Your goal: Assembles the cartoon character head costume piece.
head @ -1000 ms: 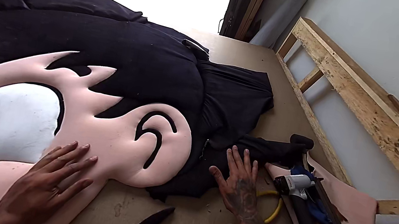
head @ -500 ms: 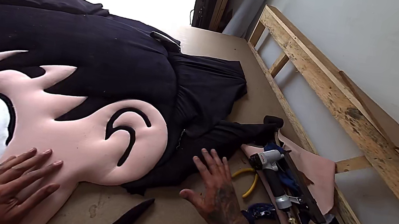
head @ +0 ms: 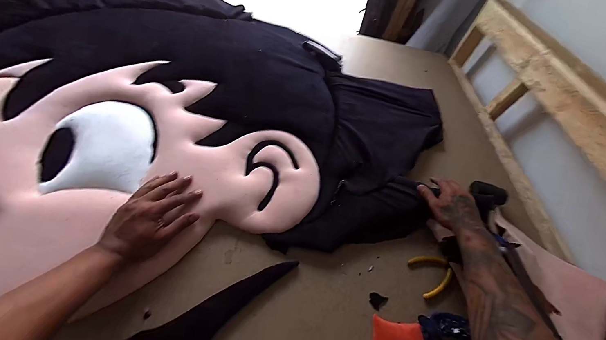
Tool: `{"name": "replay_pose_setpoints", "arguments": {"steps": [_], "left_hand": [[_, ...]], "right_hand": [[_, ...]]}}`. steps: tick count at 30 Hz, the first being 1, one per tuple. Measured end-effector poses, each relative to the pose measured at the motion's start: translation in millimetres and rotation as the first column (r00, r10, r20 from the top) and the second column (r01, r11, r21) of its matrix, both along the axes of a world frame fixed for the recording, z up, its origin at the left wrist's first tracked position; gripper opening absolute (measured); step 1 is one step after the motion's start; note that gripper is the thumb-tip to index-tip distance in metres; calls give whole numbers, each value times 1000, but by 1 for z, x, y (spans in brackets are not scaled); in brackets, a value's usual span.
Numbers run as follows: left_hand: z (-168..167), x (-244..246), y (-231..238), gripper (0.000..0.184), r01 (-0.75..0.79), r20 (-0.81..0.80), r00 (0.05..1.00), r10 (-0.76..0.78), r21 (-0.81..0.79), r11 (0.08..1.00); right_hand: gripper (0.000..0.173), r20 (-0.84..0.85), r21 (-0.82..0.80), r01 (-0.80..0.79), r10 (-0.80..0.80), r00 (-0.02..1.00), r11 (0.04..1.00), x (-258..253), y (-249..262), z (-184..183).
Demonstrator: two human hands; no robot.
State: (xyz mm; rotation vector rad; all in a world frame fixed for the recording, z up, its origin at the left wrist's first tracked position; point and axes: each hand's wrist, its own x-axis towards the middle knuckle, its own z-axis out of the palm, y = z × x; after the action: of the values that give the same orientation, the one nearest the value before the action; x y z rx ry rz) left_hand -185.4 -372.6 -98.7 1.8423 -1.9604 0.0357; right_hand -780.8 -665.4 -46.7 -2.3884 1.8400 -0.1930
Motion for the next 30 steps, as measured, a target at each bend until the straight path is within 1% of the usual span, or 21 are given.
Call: {"name": "replay_pose_setpoints", "arguments": {"steps": [1,2,3,5,6,7,8,10,12,13,14,15,16,18,22,24,26,27,28,29,30], "left_hand": [[2,-1,0,58,-9,3,1000,9,12,1000],[2,-2,-2,56,-12,7,1000,12,12,1000],[3,-3,-3,54,-13,6,1000,13,11,1000],[5,-4,-7,51,-13,0,1000,13,3,1000],[8,-5,-6,50,-12,-4,1000,12,8,1000],[10,-7,-4,49,-15,-10,1000,16,22,1000],[11,-8,-3,48,-19,-15,1000,20,37,999],[14,-10,-5,46,-18,-23,1000,19,47,999],[16,-9,-2,46,-15,-25,1000,16,52,999],[18,-8,1,47,-15,-25,1000,16,53,998],[21,-9,2,47,-11,-27,1000,13,53,999],[22,-11,-1,47,-2,-25,1000,3,46,999],[21,-14,-4,48,3,-20,1000,-2,37,999],[14,-14,-6,52,6,-12,1000,-6,18,1000],[2,-4,-8,55,11,-56,998,-13,-37,999],[3,-2,-11,55,16,-97,995,-20,-39,999],[9,-3,-17,55,-16,-119,993,16,-2,1000],[15,-7,-20,58,-46,-114,992,50,36,998],[25,-14,-24,63,-69,-108,991,77,77,995],[36,-26,-30,66,-76,-115,989,88,104,992],[48,-42,-36,65,-60,-139,987,76,118,991]], "right_hand": [[70,-33,22,-4,5,999,1000,8,-1,-6],[71,-47,-9,-33,33,998,999,20,4,-5],[71,-34,-76,-82,80,996,994,36,16,1],[65,39,-230,-223,238,970,947,82,59,21],[61,86,-258,-314,346,934,914,110,92,31],[57,126,-260,-424,466,876,867,137,129,36],[51,169,-240,-543,585,793,805,163,164,35],[45,248,-133,-759,763,598,638,211,224,21],[52,315,-38,-871,833,455,490,255,270,1],[58,324,-15,-900,853,409,436,275,289,-8],[64,308,-3,-913,869,387,408,292,306,-15],[69,273,2,-917,881,385,400,304,317,-22],[69,237,2,-917,890,389,400,312,325,-27],[62,164,2,-914,902,400,405,321,335,-30],[32,64,-21,-920,919,390,391,332,344,-22],[27,47,-59,-905,907,419,421,328,351,-9],[23,42,-56,-863,865,500,502,310,360,23],[21,26,-46,-826,827,561,562,296,365,41],[23,2,-37,-777,777,629,629,277,368,59],[30,-21,-24,-717,717,697,697,256,371,77],[44,-38,-5,-652,651,758,758,230,371,93]]}}
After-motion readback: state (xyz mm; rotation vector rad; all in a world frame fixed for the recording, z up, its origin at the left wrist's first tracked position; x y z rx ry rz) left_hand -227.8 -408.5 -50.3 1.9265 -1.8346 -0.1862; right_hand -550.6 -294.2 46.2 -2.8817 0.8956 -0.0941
